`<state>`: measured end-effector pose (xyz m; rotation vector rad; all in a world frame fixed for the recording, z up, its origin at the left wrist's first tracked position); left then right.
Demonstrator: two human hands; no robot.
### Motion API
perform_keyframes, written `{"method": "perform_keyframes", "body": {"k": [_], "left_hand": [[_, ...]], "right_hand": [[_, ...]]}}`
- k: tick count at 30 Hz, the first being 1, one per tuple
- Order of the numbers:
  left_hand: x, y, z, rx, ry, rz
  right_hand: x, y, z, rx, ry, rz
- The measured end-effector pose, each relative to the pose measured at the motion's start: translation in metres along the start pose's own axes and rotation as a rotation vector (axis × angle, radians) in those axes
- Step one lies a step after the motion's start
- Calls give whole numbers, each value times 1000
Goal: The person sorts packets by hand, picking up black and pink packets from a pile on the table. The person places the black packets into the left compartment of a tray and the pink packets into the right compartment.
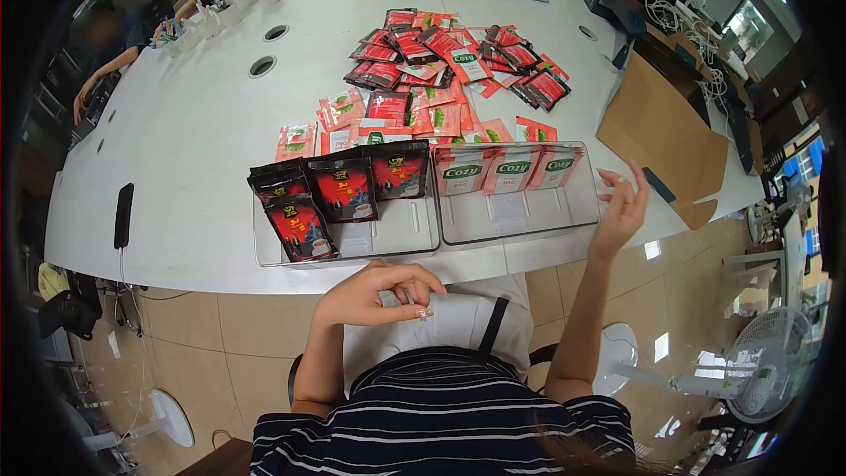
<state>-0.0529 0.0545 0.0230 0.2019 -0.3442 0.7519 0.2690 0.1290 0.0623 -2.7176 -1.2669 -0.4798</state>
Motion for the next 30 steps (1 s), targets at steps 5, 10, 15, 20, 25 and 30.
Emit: {"method": "perform_keyframes", "body": {"k": [5,10,15,20,25,30], "left_hand": [[0,-2,23,65,-59,-31],[22,26,106,293,-203,-64],[87,114,111,912,-5,-59],[160,206,24,1449,-1,-277],[224,283,-59,1458,357,-184],[240,346,-116,1409,526,-56]], "right_hand": [[9,-1,47,83,-254,-120],[10,-4,46,132,-279,-150],[8,-6,44,165,-296,-161],[9,-4,44,177,-280,-145],[11,-4,39,152,-234,-126],[9,-7,38,125,-222,-168]]}}
Point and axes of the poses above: each hand's wrist, its own x-axis towards the middle knuckle, its own y-axis out of the back of the hand, z = x × y, the point moved 9 cm from there along x, towards the middle knuckle, and after that the axes turned 15 degrees about -y, right-handed, at the moved point
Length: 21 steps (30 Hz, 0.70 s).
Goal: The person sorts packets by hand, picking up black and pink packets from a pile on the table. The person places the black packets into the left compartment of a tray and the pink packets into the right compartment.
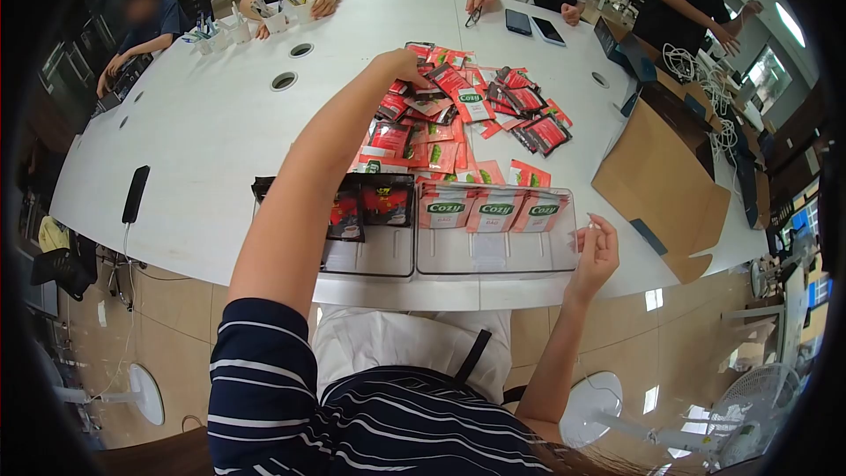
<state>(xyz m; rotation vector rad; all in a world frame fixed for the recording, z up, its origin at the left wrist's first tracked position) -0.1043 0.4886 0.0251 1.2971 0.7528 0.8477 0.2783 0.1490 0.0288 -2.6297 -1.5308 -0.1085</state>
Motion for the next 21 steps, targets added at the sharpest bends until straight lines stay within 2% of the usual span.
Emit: {"method": "perform_keyframes", "body": {"k": [5,6,10,16,20,21], "left_hand": [[8,-12,-24,-51,114,-50],[0,-9,-16,-72,145,-140],[-7,-7,-8,-33,164,-250],[-12,34,19,-92,-43,30],[-37,51,20,-314,80,152],[-46,64,24,-252,56,258]], "right_hand": [[1,-2,0,1,2,0],[0,-2,-2,0,-6,8],[-1,-2,-5,-7,9,14],[0,-1,-4,-8,30,12],[0,-3,-3,-8,20,7],[0,-2,-4,-11,17,10]]}}
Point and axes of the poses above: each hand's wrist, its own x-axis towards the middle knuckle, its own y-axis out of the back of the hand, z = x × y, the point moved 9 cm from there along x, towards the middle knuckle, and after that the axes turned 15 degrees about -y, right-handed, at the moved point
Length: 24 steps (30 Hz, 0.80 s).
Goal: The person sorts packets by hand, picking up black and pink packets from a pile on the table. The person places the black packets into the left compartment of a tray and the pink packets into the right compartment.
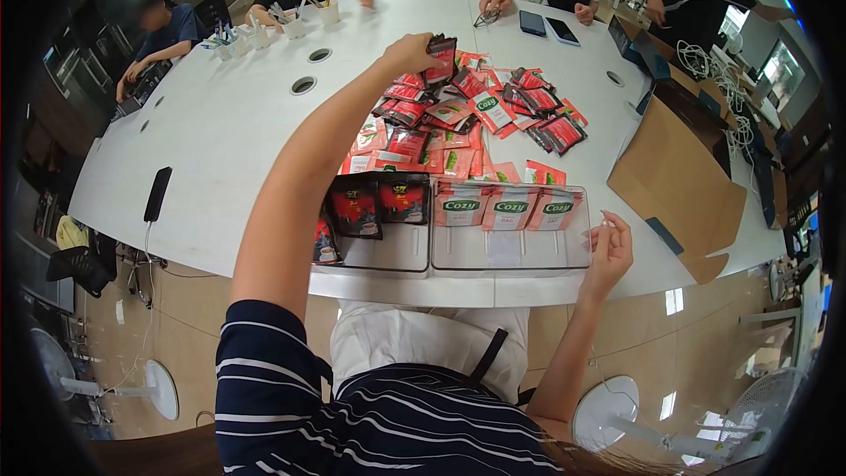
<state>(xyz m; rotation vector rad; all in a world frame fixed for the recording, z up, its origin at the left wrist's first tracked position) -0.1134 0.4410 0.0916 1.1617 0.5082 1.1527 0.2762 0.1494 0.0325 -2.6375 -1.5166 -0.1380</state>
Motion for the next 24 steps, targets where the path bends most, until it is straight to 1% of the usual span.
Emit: {"method": "perform_keyframes", "body": {"k": [2,3,6,8,9,10,12,14,15,17,18,19,20,22,23,24], "left_hand": [[-14,26,15,112,-93,207],[-31,44,31,154,-118,313],[-86,85,83,170,-252,454],[-135,107,118,10,-237,433],[-162,113,133,-166,-263,440],[-190,117,147,-342,-288,448],[-248,127,179,-303,-363,499],[-304,123,200,-131,-569,664],[-322,117,209,-116,-605,686],[-350,101,222,-83,-659,733],[-362,90,225,-67,-676,765],[-369,80,237,21,-697,742],[-372,70,248,110,-720,715],[-370,41,256,45,-808,653],[-370,27,260,62,-792,593],[-365,25,256,-63,-748,572]], "right_hand": [[0,1,1,-18,1,-5],[0,1,2,-28,2,-9],[0,5,3,11,20,15],[-5,11,-5,13,80,102],[-9,14,-9,15,108,145],[-18,21,-16,27,173,250],[-45,31,-31,58,303,455],[-75,18,-50,100,449,319],[-94,6,-60,125,513,256],[-124,-47,-71,236,371,-146],[-138,-80,-79,116,325,-321],[-152,-110,-78,190,95,-555],[-167,-125,-67,255,-104,-806],[-173,-136,-72,268,-93,-748],[-174,-141,-74,251,-107,-726],[-174,-142,-74,189,-160,-717]]}}
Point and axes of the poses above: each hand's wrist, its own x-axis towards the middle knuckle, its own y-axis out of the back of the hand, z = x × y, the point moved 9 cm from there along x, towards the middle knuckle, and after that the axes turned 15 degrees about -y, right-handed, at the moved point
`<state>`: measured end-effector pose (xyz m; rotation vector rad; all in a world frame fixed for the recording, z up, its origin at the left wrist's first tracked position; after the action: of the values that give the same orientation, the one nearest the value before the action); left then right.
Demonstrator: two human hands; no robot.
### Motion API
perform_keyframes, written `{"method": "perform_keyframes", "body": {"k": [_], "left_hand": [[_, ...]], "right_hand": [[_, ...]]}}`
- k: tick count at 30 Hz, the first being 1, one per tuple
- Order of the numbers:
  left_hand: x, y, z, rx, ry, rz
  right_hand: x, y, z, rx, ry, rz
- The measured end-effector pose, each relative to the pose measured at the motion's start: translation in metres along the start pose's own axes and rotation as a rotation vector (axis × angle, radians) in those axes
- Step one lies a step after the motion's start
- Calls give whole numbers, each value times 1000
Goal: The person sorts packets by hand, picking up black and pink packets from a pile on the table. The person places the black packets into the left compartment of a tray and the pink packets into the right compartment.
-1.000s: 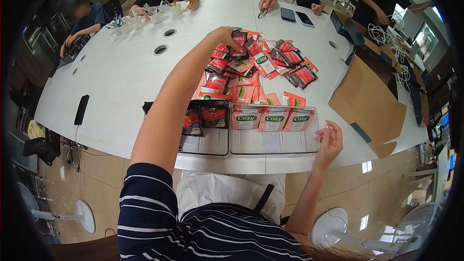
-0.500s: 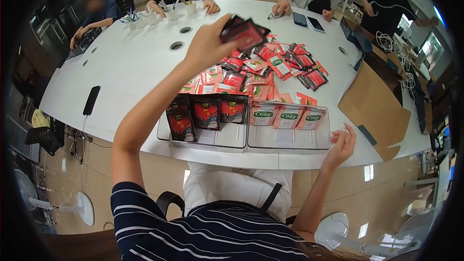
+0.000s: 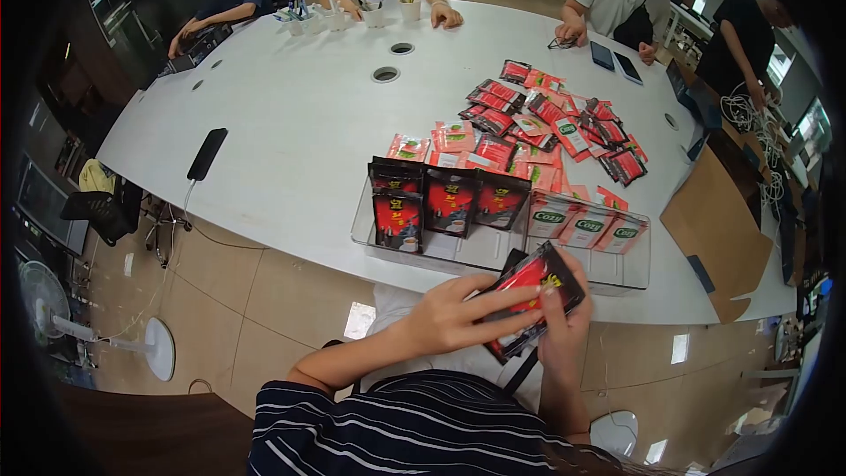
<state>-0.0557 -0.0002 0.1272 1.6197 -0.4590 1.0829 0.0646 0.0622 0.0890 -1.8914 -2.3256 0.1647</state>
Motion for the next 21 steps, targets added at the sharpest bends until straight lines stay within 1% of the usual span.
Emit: {"method": "perform_keyframes", "body": {"k": [1,2,3,4,5,6,7,9,10,11,12,13,15,16,17,18,20,21], "left_hand": [[-1,-2,-6,-104,77,24],[-4,-3,-12,-211,154,49],[-7,-3,-13,-272,183,50],[-16,-1,-17,-319,238,142],[-31,-4,-22,-367,291,233],[-38,-3,-26,-416,344,323],[-42,-9,-28,-751,400,468],[-46,-19,-26,-1081,567,527],[-50,-23,-24,-1247,652,552],[-58,-33,-19,-1383,685,459],[-79,-45,-22,-1360,768,472],[-93,-54,-23,-1332,849,486],[-89,-56,-17,-1517,853,595],[-90,-57,-15,-1520,863,592],[-92,-57,-13,-1520,874,589],[-94,-57,-11,-1520,887,585],[-90,-50,-9,-1434,863,651],[-89,-46,-10,-1390,847,687]], "right_hand": [[1,2,3,53,-38,17],[1,3,-1,14,6,47],[0,6,-4,-28,50,80],[-1,7,-7,-72,93,114],[-1,11,-8,-39,104,164],[0,10,-9,-17,112,152],[1,8,-10,7,120,141],[2,-1,-19,6,153,111],[3,-7,-19,-44,151,104],[4,-14,-19,-94,148,95],[6,-20,-19,-145,145,83],[6,-24,-19,-171,185,73],[8,-27,-14,-142,156,70],[10,-28,-12,-126,143,65],[11,-27,-19,-238,293,115],[9,-29,-27,-301,361,138],[1,-34,-42,-426,498,179],[-2,-31,-44,-413,565,228]]}}
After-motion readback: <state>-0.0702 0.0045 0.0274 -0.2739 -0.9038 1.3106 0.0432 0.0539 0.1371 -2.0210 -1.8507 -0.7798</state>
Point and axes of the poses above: each hand's wrist, its own x-axis towards the middle knuckle, its own y-axis out of the back of the hand, z = x × y, the point moved 9 cm from there along x, towards the middle knuckle, and after that the axes turned 15 degrees about -y, right-handed, at the moved point
